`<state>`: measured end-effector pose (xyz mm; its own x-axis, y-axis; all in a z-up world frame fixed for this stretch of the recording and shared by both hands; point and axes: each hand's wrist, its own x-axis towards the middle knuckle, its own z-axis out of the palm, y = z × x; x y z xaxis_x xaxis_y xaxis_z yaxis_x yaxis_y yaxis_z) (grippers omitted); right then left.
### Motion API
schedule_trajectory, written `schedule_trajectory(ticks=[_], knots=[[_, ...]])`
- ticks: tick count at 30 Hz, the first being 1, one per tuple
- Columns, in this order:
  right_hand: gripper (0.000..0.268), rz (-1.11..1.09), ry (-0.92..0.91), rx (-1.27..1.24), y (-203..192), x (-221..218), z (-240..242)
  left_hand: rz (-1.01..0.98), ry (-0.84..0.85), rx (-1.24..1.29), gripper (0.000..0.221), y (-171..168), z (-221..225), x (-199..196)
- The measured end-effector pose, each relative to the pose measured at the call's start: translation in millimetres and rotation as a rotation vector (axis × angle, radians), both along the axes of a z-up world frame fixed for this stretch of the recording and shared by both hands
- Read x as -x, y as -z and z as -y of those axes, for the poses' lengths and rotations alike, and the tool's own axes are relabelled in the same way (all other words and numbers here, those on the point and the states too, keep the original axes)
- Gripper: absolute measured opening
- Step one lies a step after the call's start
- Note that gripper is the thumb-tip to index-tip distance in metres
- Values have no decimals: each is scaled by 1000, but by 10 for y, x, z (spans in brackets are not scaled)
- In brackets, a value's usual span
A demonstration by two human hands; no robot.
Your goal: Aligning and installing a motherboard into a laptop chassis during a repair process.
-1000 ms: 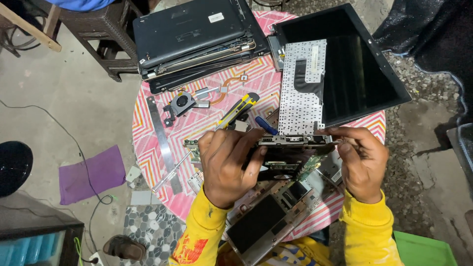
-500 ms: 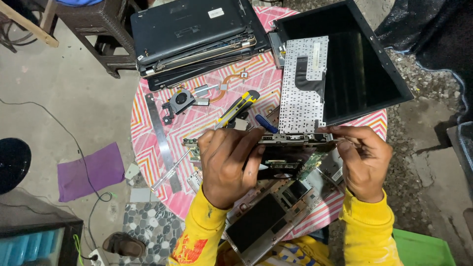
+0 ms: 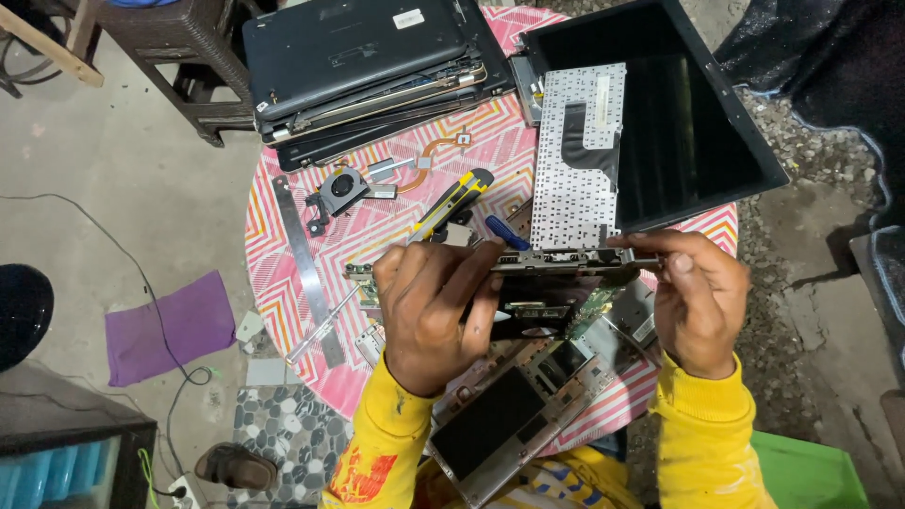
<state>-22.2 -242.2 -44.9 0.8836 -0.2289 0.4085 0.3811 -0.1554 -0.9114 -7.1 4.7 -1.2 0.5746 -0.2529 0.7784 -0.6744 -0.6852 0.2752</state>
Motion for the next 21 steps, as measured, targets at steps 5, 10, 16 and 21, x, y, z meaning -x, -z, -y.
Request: schedule_trajectory(ticks=[5,10,16,21], knots=[[37,137,-137,-276,161,-77,-27,61,64,118,17,73,2,-39],[37,188,-109,-148,218,-9,-22,65,57,102,25,29,-9,25],[38,5,-88,23,106,186,-16,53,-23,-36,28,-121,26,131],[33,121,-178,0,143,169,-44,39,-18,-47,24,-59,-18,179]])
